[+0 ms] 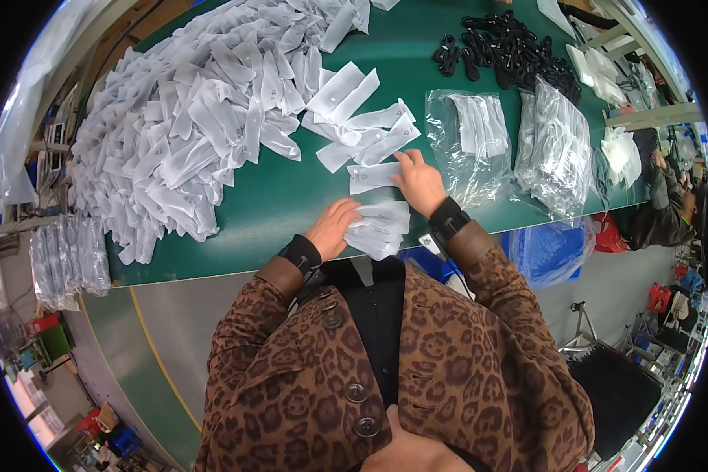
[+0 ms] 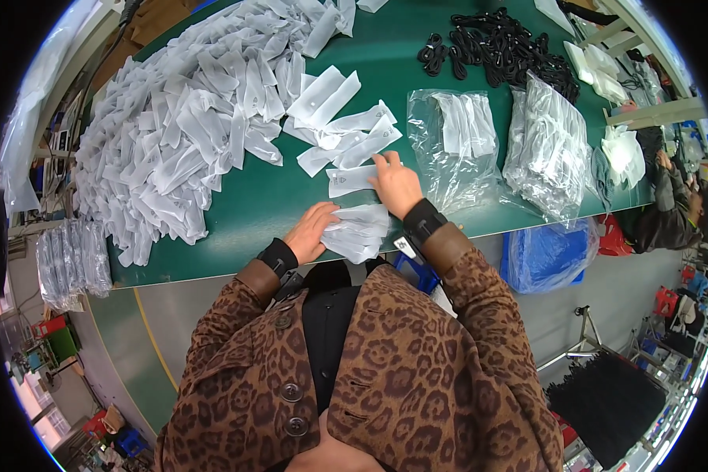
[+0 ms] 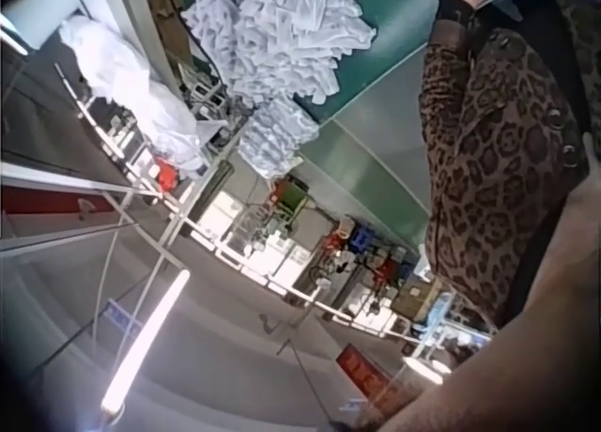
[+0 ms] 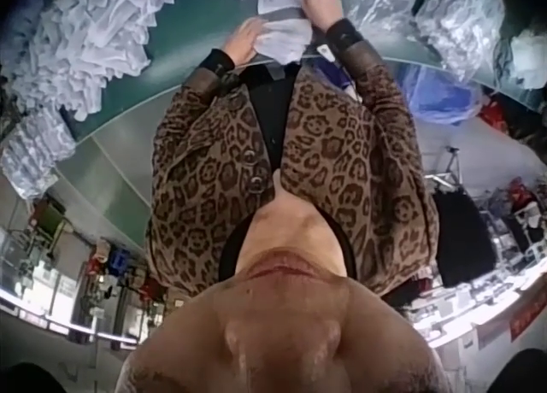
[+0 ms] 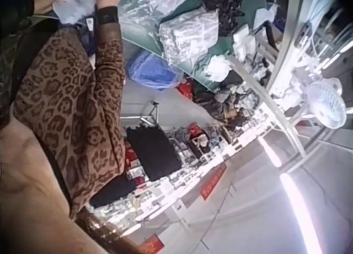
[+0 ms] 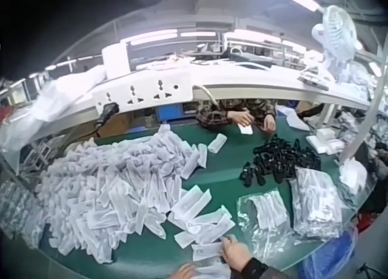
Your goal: The person packages items by hand, picking up a plastic bag, placing several small white-wrapped objects into it one at a time, and then setting the filled bag aside on the table.
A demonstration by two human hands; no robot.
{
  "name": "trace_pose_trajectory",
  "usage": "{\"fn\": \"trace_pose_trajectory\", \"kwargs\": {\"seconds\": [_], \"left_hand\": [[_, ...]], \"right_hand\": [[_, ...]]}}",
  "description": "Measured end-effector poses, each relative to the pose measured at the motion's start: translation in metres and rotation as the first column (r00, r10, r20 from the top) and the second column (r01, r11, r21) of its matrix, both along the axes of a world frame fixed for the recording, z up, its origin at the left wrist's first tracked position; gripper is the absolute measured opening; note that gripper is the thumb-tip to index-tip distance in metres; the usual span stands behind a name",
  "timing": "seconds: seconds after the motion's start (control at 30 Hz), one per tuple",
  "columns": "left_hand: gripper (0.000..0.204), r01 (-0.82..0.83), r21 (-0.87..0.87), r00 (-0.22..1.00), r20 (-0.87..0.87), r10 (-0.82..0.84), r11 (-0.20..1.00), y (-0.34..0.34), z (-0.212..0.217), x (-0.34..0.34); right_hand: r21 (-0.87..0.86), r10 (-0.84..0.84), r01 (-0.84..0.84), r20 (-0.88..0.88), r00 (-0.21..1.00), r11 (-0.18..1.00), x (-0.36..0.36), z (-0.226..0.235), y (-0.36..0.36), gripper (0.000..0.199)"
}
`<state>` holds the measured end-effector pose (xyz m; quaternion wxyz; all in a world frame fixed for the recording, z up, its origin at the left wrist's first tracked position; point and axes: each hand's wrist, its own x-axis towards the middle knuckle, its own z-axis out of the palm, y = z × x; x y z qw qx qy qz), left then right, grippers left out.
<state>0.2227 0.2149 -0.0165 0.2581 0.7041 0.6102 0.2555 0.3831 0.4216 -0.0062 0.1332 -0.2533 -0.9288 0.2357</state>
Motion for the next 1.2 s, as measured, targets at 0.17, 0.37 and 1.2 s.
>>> {"fn": "trace_pose_trajectory", "kwargs": {"seconds": [0.17, 0.37, 1.2], "left_hand": [[0.062, -0.077, 0.064, 0.996, -0.051, 0.08, 0.995, 0.009, 0.02, 0.002], [0.072, -0.039, 0.103, 0.997, -0.066, 0.046, 0.994, 0.015, 0.013, -0.002], [0.06, -0.028, 0.159, 0.965, 0.263, -0.015, 0.987, 0.103, 0.049, 0.104]], "right_hand": [[-0.238, 0.053, -0.048, 0.014, 0.998, 0.97, 0.009, -0.028, 0.014, 0.028], [-0.276, 0.183, -0.181, -0.02, 0.983, 0.944, 0.017, -0.012, -0.013, 0.041], [-0.334, -0.358, 0.334, -0.013, 0.934, 0.881, 0.217, 0.065, -0.054, 0.074]]}}
